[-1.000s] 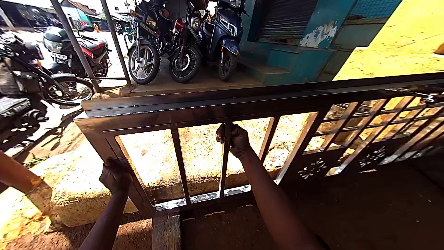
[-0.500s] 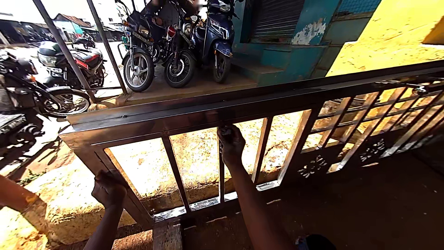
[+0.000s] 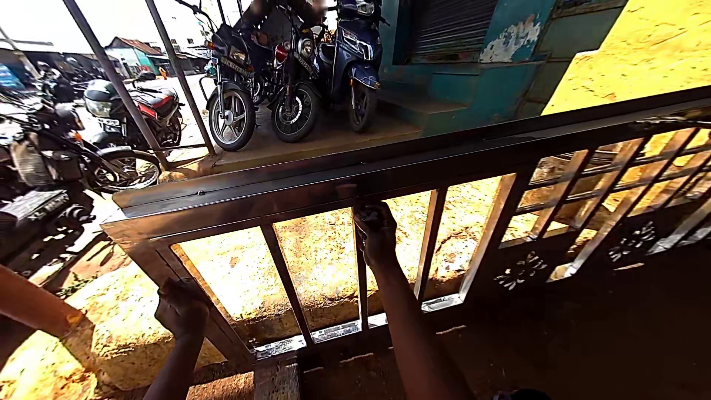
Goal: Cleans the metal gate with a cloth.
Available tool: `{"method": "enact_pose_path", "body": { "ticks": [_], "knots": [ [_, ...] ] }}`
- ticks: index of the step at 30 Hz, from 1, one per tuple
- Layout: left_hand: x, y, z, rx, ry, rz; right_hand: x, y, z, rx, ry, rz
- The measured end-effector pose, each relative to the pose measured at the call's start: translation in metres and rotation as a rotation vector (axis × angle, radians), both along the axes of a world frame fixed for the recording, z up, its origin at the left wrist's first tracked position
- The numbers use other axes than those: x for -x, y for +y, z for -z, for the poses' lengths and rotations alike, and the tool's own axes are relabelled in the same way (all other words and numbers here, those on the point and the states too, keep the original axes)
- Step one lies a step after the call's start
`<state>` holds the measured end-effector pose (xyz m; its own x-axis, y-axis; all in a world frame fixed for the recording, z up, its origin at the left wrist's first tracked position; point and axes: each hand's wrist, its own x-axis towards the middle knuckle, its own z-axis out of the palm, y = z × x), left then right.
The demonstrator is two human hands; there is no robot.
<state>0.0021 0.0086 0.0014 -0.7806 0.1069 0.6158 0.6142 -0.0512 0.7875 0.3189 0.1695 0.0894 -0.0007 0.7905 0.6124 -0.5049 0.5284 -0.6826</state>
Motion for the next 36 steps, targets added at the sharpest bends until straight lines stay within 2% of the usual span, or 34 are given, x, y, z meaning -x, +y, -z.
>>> {"method": "enact_pose_path", "body": {
  "ticks": [3, 7, 16, 18, 21, 25, 29, 34, 36],
  "knots": [
    [0.001, 0.0, 0.001, 0.037, 0.0, -0.023, 0.003, -0.004, -0.002, 0.036, 0.064, -0.014],
    [-0.003, -0.003, -0.003, 0.133, -0.011, -0.083, 0.01, 0.0, -0.003, -0.019, 0.155, 0.007],
    [-0.006, -0.003, -0.006, 0.163, -0.021, -0.096, 0.006, 0.003, 0.0, -0.125, 0.044, 0.052],
    [-0.006, -0.004, -0.006, 0.168, -0.025, -0.082, 0.009, 0.002, 0.007, -0.185, 0.001, 0.182],
    [-0.003, -0.003, -0.004, 0.148, -0.008, -0.08, 0.025, -0.005, 0.015, -0.333, -0.062, 0.573],
    [-0.003, -0.003, -0.001, 0.093, -0.022, -0.05, 0.043, 0.0, 0.007, -0.358, -0.126, 0.919],
    [-0.006, -0.004, 0.0, 0.084, -0.016, -0.014, 0.037, -0.005, 0.009, -0.334, -0.198, 0.998],
    [-0.005, -0.004, 0.001, 0.095, 0.003, -0.023, 0.019, 0.005, 0.004, -0.533, -0.246, 0.967],
    [-0.007, -0.005, 0.0, 0.111, 0.005, -0.021, 0.022, 0.0, 0.001, -0.502, -0.25, 0.987]
  ]
}}
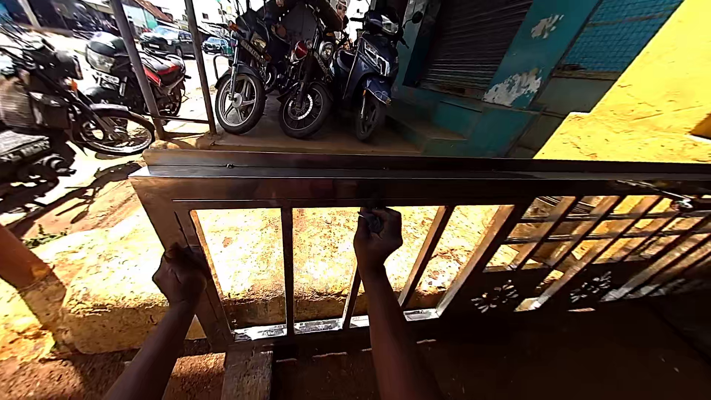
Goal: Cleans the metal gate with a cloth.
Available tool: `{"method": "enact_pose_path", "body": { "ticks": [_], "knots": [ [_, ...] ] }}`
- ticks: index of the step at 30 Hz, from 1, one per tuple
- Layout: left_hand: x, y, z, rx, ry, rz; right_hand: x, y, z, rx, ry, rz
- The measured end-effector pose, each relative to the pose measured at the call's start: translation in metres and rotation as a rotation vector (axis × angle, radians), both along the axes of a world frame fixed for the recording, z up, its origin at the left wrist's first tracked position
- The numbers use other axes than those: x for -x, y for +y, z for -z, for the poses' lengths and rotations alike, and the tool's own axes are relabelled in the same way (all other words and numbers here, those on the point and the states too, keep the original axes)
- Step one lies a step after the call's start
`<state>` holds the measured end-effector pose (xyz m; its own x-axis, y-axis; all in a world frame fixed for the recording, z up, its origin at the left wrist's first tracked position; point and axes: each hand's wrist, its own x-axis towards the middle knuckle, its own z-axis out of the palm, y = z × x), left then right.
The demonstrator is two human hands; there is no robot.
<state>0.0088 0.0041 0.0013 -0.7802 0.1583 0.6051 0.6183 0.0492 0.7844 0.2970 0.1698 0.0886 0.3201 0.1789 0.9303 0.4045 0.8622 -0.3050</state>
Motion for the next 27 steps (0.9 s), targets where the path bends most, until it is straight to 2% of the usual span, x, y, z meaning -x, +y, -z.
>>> {"method": "enact_pose_path", "body": {
  "ticks": [3, 5, 6, 7, 9, 12, 15, 17, 20, 23, 27],
  "knots": [
    [0.003, 0.0, 0.005, -0.016, 0.016, 0.002, -0.003, -0.007, 0.033, 0.113, 0.011, -0.051],
    [0.005, 0.0, 0.006, -0.019, 0.02, 0.016, -0.022, -0.014, 0.066, 0.229, -0.089, -0.123],
    [0.006, 0.001, 0.004, -0.007, 0.012, 0.02, -0.034, -0.019, 0.07, 0.314, -0.141, -0.188],
    [0.005, 0.001, 0.002, 0.014, -0.003, 0.027, -0.045, -0.026, 0.063, 0.418, -0.151, -0.264],
    [0.001, -0.002, -0.003, 0.063, -0.027, 0.046, -0.054, -0.042, 0.026, 0.595, -0.018, -0.443],
    [-0.003, -0.007, -0.008, 0.106, -0.042, 0.054, -0.044, -0.056, -0.017, 0.604, 0.041, -0.603],
    [-0.003, -0.009, -0.011, 0.139, -0.055, 0.071, -0.021, -0.064, -0.009, 0.634, -0.019, -0.435],
    [-0.003, -0.008, -0.011, 0.128, -0.061, 0.073, -0.013, -0.052, 0.001, 0.545, 0.025, -0.319],
    [0.002, -0.006, -0.007, 0.1, -0.018, 0.073, -0.005, -0.028, -0.014, 0.342, 0.095, -0.135],
    [0.004, -0.004, -0.003, 0.077, 0.003, 0.069, 0.003, -0.02, -0.022, 0.298, 0.08, 0.108],
    [0.004, -0.004, -0.001, 0.071, 0.023, 0.047, 0.002, -0.013, -0.012, 0.228, 0.011, 0.165]
  ]
}}
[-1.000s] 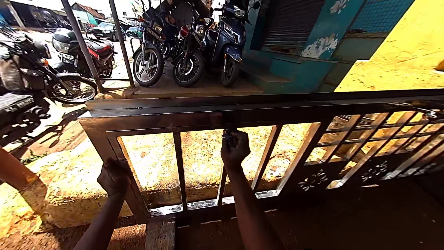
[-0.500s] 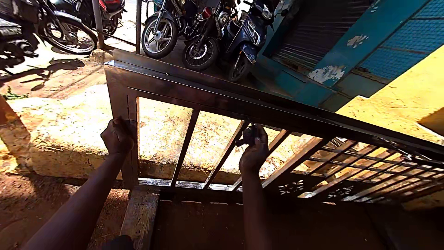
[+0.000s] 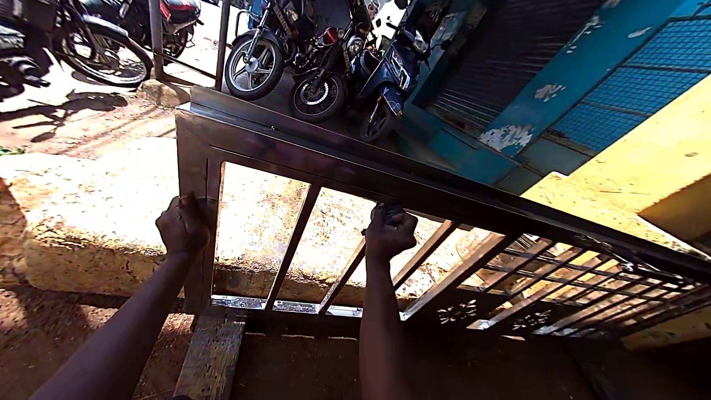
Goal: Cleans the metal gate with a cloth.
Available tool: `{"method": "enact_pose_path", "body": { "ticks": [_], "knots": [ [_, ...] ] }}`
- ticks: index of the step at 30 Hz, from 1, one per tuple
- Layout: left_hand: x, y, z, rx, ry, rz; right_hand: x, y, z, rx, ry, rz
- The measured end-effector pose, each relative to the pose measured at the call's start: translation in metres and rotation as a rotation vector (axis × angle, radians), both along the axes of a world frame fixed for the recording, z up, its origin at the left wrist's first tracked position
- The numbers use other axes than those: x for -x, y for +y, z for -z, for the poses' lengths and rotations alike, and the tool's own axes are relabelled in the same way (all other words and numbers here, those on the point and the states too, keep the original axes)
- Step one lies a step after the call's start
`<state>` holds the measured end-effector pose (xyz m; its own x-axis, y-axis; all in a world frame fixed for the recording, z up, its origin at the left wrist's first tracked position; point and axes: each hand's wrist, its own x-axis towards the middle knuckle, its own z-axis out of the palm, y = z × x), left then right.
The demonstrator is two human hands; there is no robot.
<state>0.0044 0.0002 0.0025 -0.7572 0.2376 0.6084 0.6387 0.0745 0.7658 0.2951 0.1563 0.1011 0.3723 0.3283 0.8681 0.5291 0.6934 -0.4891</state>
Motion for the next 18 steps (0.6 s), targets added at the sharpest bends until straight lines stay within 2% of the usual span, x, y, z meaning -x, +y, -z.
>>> {"method": "enact_pose_path", "body": {
  "ticks": [4, 6, 10, 11, 13, 15, 18],
  "knots": [
    [-0.003, 0.001, -0.002, -0.025, 0.008, -0.004, -0.015, 0.002, 0.048, 0.008, -0.065, -0.184],
    [0.0, 0.002, 0.0, -0.037, 0.018, -0.006, -0.02, 0.004, 0.061, -0.006, -0.111, -0.181],
    [0.0, 0.003, -0.003, -0.037, 0.008, -0.016, -0.01, 0.007, 0.009, -0.052, -0.078, -0.174],
    [0.0, 0.002, -0.003, -0.028, 0.002, -0.018, -0.005, 0.01, 0.004, -0.061, -0.043, -0.21],
    [0.0, 0.001, -0.002, -0.029, -0.001, -0.02, -0.001, 0.01, 0.018, -0.042, 0.003, -0.269],
    [0.0, 0.002, 0.001, -0.051, 0.006, -0.019, -0.004, 0.002, 0.063, 0.071, 0.021, -0.288],
    [0.001, 0.001, 0.002, -0.066, 0.023, 0.011, -0.017, -0.015, 0.183, 0.393, 0.008, -0.311]
  ]
}}
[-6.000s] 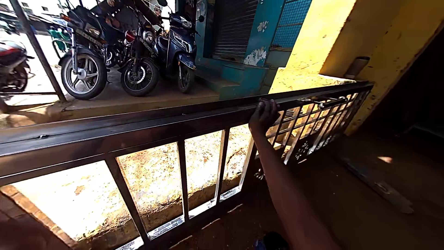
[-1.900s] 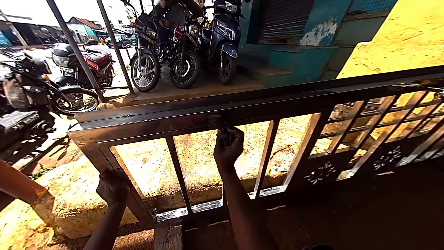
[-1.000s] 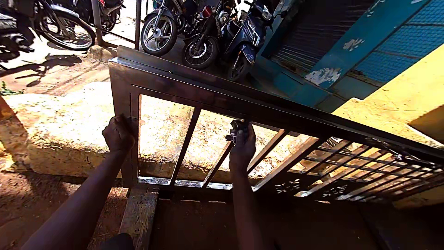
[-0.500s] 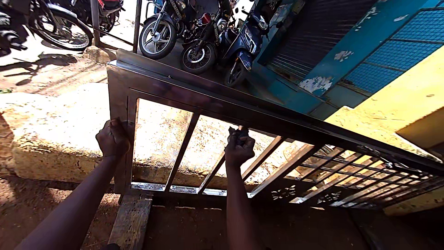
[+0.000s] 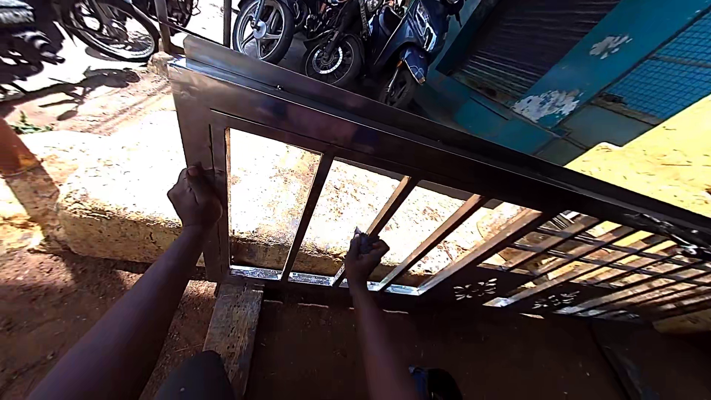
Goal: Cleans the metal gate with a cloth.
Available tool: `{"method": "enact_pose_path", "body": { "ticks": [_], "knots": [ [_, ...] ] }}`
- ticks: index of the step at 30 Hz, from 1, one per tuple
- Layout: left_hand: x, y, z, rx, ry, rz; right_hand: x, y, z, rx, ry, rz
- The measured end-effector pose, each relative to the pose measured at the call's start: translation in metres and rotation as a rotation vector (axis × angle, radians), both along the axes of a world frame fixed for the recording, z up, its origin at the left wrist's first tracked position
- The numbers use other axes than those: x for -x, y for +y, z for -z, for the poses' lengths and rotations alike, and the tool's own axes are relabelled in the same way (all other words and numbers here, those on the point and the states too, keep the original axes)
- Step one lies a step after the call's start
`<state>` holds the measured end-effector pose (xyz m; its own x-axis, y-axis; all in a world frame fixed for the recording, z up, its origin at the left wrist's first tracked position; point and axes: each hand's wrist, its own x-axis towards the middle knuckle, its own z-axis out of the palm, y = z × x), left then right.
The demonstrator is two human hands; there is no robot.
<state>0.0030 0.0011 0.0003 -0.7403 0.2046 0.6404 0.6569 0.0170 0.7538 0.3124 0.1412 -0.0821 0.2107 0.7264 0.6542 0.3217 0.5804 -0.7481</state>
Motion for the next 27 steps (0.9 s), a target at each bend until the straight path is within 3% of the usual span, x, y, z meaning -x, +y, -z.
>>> {"method": "enact_pose_path", "body": {
  "ticks": [2, 3, 6, 9, 11, 13, 15, 19, 21, 24, 27],
  "knots": [
    [0.002, 0.0, 0.002, -0.009, -0.002, 0.008, -0.008, -0.008, 0.046, 0.167, -0.036, -0.054],
    [0.003, -0.001, 0.002, -0.009, -0.009, 0.012, -0.008, -0.01, 0.039, 0.233, -0.026, -0.071],
    [0.003, 0.001, -0.001, -0.017, -0.005, 0.01, 0.0, -0.005, -0.047, 0.211, 0.042, -0.123],
    [0.006, 0.0, 0.006, -0.04, -0.021, 0.042, 0.013, 0.012, -0.146, -0.055, 0.17, -0.197],
    [0.011, 0.004, 0.009, -0.08, -0.028, 0.076, 0.02, 0.017, -0.171, -0.147, 0.188, -0.175],
    [0.012, 0.005, 0.01, -0.073, -0.046, 0.062, 0.021, 0.014, -0.141, -0.169, 0.133, -0.071],
    [0.01, 0.004, 0.008, -0.061, -0.049, 0.037, 0.018, 0.002, -0.072, -0.081, 0.02, 0.084],
    [0.009, 0.005, 0.007, -0.089, -0.035, 0.03, -0.009, -0.018, 0.085, 0.148, -0.477, 0.314],
    [0.008, 0.005, 0.007, -0.092, -0.041, 0.024, -0.023, -0.02, 0.13, 0.205, -0.631, 0.317],
    [0.007, 0.005, 0.006, -0.085, -0.042, 0.023, -0.037, -0.015, 0.133, 0.145, -0.683, 0.21],
    [0.009, 0.006, 0.003, -0.108, -0.018, 0.036, -0.035, -0.007, 0.066, -0.022, -0.576, 0.168]
  ]
}}
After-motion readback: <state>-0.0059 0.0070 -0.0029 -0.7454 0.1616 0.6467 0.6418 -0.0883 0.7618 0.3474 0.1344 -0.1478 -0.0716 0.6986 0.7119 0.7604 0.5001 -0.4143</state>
